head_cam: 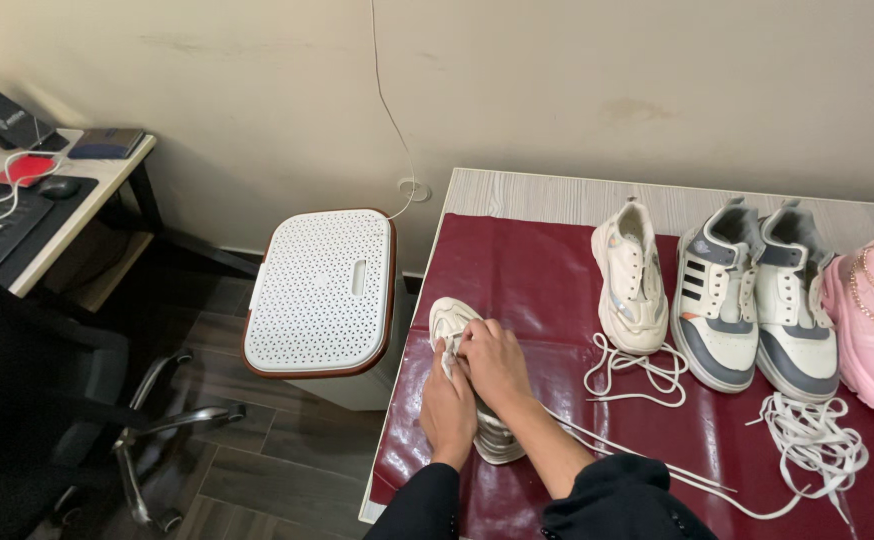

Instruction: The person gathers and untangles white and pink shoelaces on a table, then threads a white lace through the eyelets of a white sneaker and ties it. The person handles multiple laces and one shoe during the episode.

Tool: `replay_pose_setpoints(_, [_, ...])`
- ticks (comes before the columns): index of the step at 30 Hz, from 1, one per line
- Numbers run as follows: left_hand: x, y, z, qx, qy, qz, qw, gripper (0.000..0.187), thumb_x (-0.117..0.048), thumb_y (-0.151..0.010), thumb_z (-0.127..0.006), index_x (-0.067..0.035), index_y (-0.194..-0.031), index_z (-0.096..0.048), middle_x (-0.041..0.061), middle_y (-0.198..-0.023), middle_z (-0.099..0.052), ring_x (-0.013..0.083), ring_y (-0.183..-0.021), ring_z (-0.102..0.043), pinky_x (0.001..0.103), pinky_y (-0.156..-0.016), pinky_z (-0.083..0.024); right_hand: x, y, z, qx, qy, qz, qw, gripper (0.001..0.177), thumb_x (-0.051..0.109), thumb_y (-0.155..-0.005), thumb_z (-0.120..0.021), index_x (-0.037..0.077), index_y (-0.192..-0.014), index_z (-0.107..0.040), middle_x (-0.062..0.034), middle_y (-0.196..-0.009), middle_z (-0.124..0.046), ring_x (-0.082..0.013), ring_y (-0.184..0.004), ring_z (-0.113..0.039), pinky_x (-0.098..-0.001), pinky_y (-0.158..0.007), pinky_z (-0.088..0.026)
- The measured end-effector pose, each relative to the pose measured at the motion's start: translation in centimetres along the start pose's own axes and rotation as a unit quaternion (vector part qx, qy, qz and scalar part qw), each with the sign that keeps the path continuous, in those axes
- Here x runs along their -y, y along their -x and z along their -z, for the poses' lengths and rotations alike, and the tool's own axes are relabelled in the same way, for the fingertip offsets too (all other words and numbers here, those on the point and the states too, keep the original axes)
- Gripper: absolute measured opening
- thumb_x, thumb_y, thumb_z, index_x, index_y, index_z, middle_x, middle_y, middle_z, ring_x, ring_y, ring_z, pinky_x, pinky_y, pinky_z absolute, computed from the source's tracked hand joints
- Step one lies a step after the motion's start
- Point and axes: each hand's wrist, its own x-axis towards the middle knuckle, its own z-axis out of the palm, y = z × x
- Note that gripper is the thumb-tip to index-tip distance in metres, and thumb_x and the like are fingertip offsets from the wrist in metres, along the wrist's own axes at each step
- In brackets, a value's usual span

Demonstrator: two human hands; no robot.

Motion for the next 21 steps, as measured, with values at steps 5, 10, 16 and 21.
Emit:
replay_pose_setpoints(5, [1.4,-0.3,-1.4,-0.047,0.006,-0.046,0.998,0.051,-0.03,-0.101,-0.041,-0.012,-0.149,-0.049,0.016,-0.132,-0.066,0.0354,-0.124,-0.058,0.047,-0.101,-0.045,0.0,0.5,0.4,-0.003,0.002,0.036,0.999,0.009,0.017,-0.078,-0.072,0.01,-0.074,-0.076,-0.0014,-0.1,-0.064,-0.0231,-0.103,-0.058,-0.0402,-0.086,-0.048])
replay_pose_setpoints(10, [2.4,-0.5,-2.5,-0.041,-0.005,-0.026,0.999,0.052,-0.031,-0.101,-0.041,-0.014,-0.151,-0.047,0.012,-0.14,-0.061,0.0343,-0.138,-0.046,0.046,-0.108,-0.041,0.0,0.7,0.8,0.009,0.001,0.061,0.998,0.01,0.018,-0.078,-0.072,0.009,-0.074,-0.075,-0.0013,-0.1,-0.062,-0.0229,-0.105,-0.057,-0.0403,-0.086,-0.048])
replay_pose_setpoints(16, [2.6,-0.7,-3.0,-0.059,-0.016,-0.044,0.997,0.049,-0.03,-0.103,-0.039,-0.013,-0.147,-0.05,0.006,-0.147,-0.058,0.0376,-0.141,-0.043,0.047,-0.111,-0.039,0.0,1.0,1.8,0.033,-0.031,0.049,0.998,0.013,0.022,-0.079,-0.075,0.009,-0.077,-0.076,-0.0018,-0.101,-0.061,-0.0236,-0.106,-0.055,-0.0408,-0.089,-0.046])
replay_pose_setpoints(21, [2.5,-0.8,-3.1,-0.056,-0.024,-0.027,0.998,0.047,-0.03,-0.105,-0.038,-0.014,-0.147,-0.051,0.004,-0.146,-0.059,0.038,-0.142,-0.041,0.046,-0.112,-0.039,0.0,1.3,2.5,0.032,-0.057,0.045,0.997,0.012,0.021,-0.079,-0.076,0.009,-0.08,-0.078,-0.0015,-0.102,-0.061,-0.0239,-0.107,-0.055,-0.0412,-0.091,-0.046])
